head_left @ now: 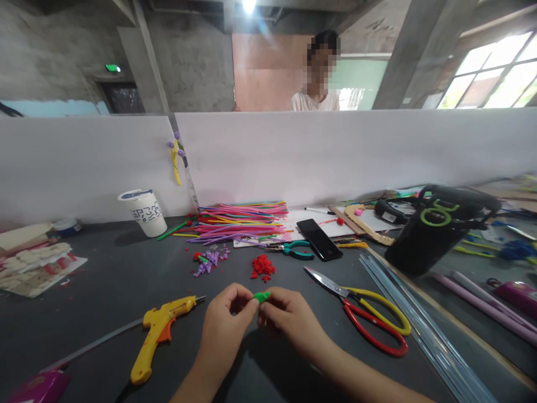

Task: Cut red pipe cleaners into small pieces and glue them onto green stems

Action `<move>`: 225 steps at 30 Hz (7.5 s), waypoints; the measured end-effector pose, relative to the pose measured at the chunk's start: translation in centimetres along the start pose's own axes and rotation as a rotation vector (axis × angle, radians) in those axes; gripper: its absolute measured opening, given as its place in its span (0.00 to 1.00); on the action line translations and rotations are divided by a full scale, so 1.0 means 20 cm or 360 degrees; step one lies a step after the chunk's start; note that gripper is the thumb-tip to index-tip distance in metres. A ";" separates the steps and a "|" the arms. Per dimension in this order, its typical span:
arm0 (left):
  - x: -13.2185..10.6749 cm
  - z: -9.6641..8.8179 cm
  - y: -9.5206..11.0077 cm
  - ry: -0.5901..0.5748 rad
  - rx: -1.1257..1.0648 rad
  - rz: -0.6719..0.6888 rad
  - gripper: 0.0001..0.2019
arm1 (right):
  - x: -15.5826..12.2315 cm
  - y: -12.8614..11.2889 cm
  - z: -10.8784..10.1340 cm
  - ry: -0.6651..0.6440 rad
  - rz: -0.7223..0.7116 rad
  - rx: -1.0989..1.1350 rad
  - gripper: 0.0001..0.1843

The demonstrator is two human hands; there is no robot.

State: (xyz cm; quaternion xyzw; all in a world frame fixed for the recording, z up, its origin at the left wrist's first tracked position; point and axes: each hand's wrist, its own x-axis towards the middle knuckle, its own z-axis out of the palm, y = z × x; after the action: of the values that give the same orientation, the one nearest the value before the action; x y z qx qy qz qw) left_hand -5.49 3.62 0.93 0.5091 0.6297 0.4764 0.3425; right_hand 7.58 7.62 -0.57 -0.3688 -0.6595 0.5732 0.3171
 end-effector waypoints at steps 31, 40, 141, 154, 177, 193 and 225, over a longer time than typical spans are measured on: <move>0.01 -0.01 0.00 -0.0256 -0.0677 -0.0310 0.09 | -0.02 -0.03 -0.04 0.0097 -0.0418 -0.0713 0.12; 0.01 -0.01 -0.01 0.0010 0.0463 0.0059 0.06 | -0.05 0.03 -0.01 0.0117 -0.1073 -0.2123 0.06; -0.01 0.02 0.01 0.0052 -0.0708 -0.0176 0.02 | -0.02 0.01 -0.07 0.0169 -0.1361 -0.1001 0.11; -0.01 0.03 0.00 -0.0100 -0.0835 -0.0234 0.01 | -0.03 -0.02 -0.07 0.0208 -0.1409 -0.1268 0.09; 0.02 0.00 -0.06 0.0039 -0.0506 -0.0024 0.02 | -0.02 -0.06 -0.06 -0.0075 -0.0194 0.0276 0.03; 0.01 0.02 -0.03 0.0058 -0.0195 0.0095 0.02 | 0.00 -0.04 -0.05 0.0024 0.0228 0.0708 0.08; -0.01 0.02 -0.04 0.0036 -0.0055 0.0487 0.07 | 0.01 -0.03 -0.05 -0.0105 0.0329 0.0558 0.10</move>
State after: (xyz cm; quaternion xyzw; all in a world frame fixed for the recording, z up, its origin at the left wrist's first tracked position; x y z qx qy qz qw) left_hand -5.29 3.49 0.02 0.5877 0.5403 0.5395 0.2676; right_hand 8.17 8.27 0.09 -0.3548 -0.5182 0.7205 0.2940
